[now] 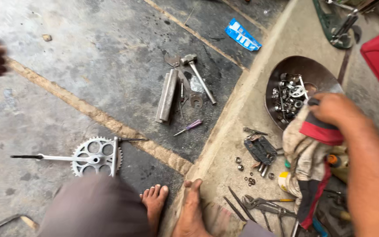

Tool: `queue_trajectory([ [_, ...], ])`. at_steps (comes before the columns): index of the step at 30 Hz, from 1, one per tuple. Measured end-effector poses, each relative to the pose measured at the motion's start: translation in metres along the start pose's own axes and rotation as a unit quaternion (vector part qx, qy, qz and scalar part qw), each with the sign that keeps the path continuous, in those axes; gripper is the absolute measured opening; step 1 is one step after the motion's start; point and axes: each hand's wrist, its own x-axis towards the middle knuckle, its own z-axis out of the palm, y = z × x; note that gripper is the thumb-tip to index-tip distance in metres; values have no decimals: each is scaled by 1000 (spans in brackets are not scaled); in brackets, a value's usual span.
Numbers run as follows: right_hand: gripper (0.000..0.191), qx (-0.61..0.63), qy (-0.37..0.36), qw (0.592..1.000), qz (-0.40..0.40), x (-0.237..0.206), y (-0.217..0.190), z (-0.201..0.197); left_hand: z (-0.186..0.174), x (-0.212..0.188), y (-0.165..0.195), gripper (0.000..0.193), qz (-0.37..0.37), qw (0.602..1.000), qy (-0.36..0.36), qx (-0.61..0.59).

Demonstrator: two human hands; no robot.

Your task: The person cleans small metal parts with a cloth, then assembles them by inserting ball bearings and a small pin into a cylindrical housing. The person handles the parts one at a time and places them on the floor.

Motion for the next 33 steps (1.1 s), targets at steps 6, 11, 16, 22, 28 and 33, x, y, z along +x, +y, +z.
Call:
queue_trajectory([
  [6,39,114,151,982,8,-78,2,46,23,-127,75,34,197,958,-192,88],
  [11,28,175,276,944,47,-190,36,116,28,-258,113,35,329,894,-274,131],
  [16,30,279,339,890,122,-239,54,117,174,-423,116,30,438,832,-295,168],
  [22,40,291,357,884,86,-288,26,77,301,-533,86,31,576,784,-229,31],
  [28,27,336,374,854,134,-334,29,37,291,-589,65,32,564,785,-234,103],
  [33,24,309,456,829,98,-345,34,64,288,-631,32,41,534,791,-229,193],
])
